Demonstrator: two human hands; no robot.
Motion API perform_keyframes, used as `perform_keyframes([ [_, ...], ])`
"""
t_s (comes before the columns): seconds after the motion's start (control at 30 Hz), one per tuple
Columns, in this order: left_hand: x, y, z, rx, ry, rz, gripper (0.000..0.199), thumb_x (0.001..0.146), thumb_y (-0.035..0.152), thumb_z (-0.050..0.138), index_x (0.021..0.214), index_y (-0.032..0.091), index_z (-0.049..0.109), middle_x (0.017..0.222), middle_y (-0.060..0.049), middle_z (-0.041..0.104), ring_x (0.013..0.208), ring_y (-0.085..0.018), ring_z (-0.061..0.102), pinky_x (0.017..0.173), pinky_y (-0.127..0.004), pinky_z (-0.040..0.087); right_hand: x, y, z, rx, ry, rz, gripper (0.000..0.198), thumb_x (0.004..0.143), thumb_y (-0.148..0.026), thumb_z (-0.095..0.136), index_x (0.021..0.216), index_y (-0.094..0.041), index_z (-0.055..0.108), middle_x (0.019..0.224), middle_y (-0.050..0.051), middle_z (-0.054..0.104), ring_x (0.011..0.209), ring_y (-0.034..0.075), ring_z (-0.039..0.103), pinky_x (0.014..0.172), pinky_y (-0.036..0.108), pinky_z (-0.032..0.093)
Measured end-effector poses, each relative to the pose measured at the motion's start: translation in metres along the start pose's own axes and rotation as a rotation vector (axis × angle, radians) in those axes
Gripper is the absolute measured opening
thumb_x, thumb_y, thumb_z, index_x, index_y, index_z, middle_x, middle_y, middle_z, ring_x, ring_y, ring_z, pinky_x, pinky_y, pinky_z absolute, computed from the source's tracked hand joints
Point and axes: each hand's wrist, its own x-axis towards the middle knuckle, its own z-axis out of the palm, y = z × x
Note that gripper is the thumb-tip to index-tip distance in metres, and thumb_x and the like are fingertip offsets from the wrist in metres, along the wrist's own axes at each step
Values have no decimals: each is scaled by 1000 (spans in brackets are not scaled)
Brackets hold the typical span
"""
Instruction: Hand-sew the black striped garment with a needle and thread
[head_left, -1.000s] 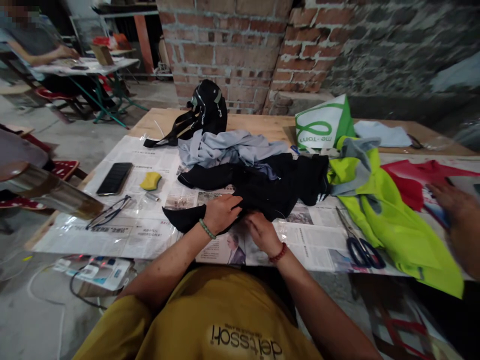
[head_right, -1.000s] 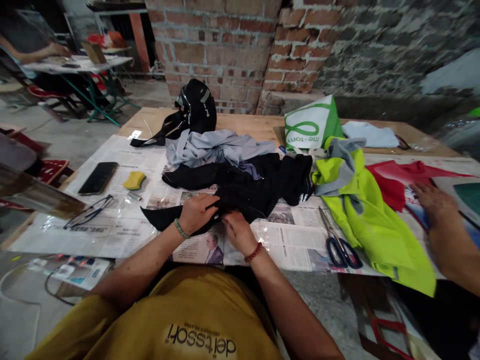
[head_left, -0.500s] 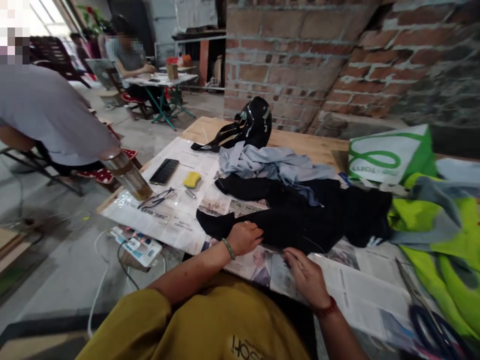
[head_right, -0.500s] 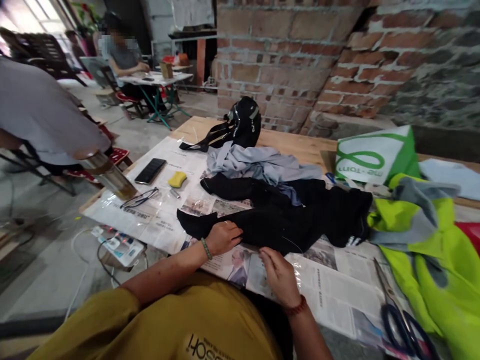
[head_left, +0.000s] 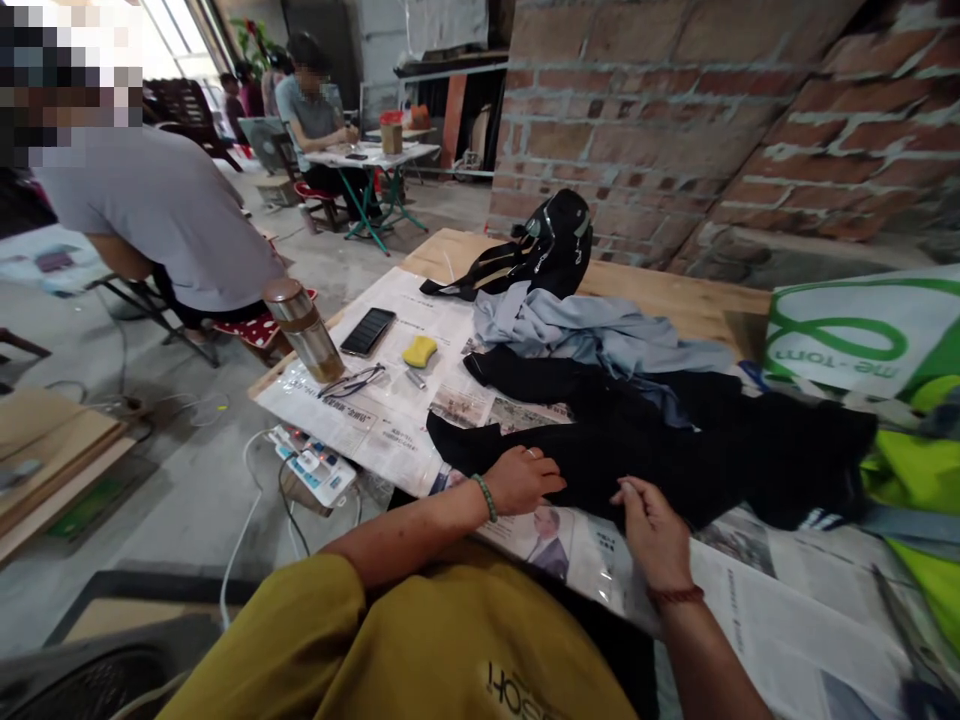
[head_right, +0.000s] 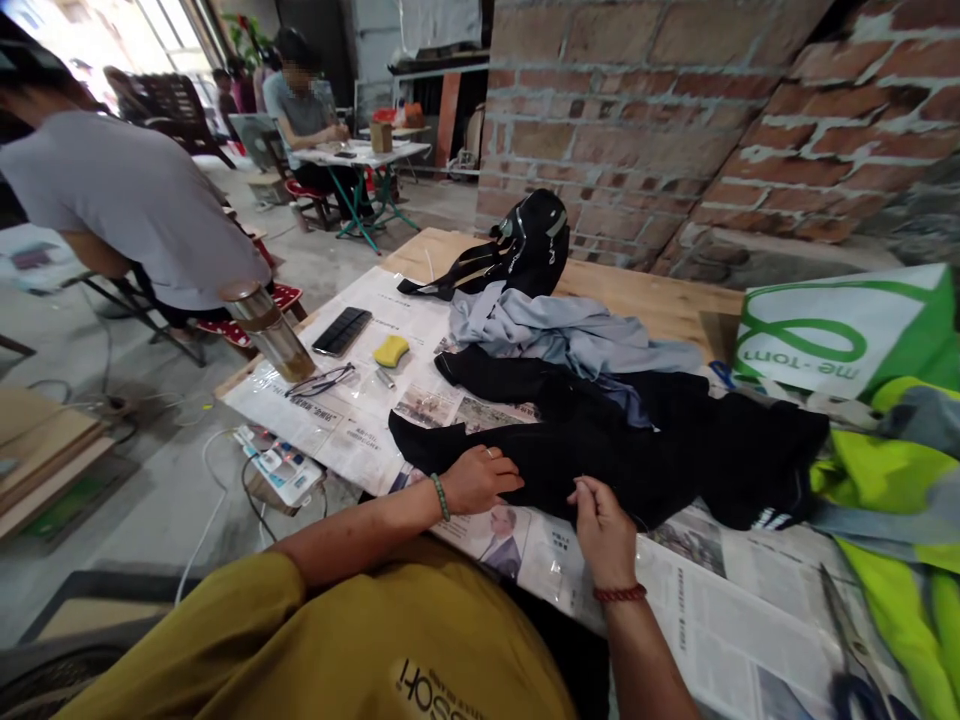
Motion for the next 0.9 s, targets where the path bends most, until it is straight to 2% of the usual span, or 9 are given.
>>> perform_keyframes([
  [0.13,15,-5,-6,70,-10,-22,22,86,18,44,100,21,60,96,-6,60,87,-20,52,72,-36,36,7,6,-3,-69,96,58,44,80,-52,36,89,-17,62,79,7,67,67,19,59,67,31,44],
  [0.3,18,-20,-19,97,-49,-80,17,86,21,45,93,20,61,89,-5,59,81,-19,55,67,-33,37,12,8,-3,-90,137,99,38,77,-47,38,84,-19,62,86,8,67,81,23,60,75,34,43],
  [0.43,-5,-28,-30,100,-92,-113,17,86,30,50,94,20,60,89,-5,59,75,-16,56,60,-29,37,11,11,0,-94,128,119,35,76,-44,39,85,-19,62,88,7,67,82,24,60,76,35,43],
  [0.57,-30,-35,-36,188,-34,-158,19,90,21,40,94,20,59,88,-5,59,74,-17,55,61,-31,36,10,12,0,-90,147,91,35,77,-45,39,83,-18,62,87,8,67,81,24,60,74,35,42],
  [0.7,-48,-54,-41,260,37,-257,21,90,21,40,90,19,61,86,-7,59,78,-19,54,67,-35,35,9,13,1,-73,155,64,38,79,-47,38,85,-18,62,84,8,67,80,23,60,73,33,42],
  [0.8,-63,-75,-52,298,100,-391,19,87,19,44,80,18,62,82,-9,59,84,-23,53,73,-39,33,7,11,0,-55,159,67,43,80,-51,37,88,-17,62,79,7,67,77,23,60,71,32,42],
  [0.9,-85,-94,-72,347,121,-543,19,85,18,45,80,17,63,81,-10,59,84,-24,52,73,-40,32,7,9,0,-25,172,57,48,80,-55,36,89,-16,62,76,7,67,74,21,59,71,31,42],
])
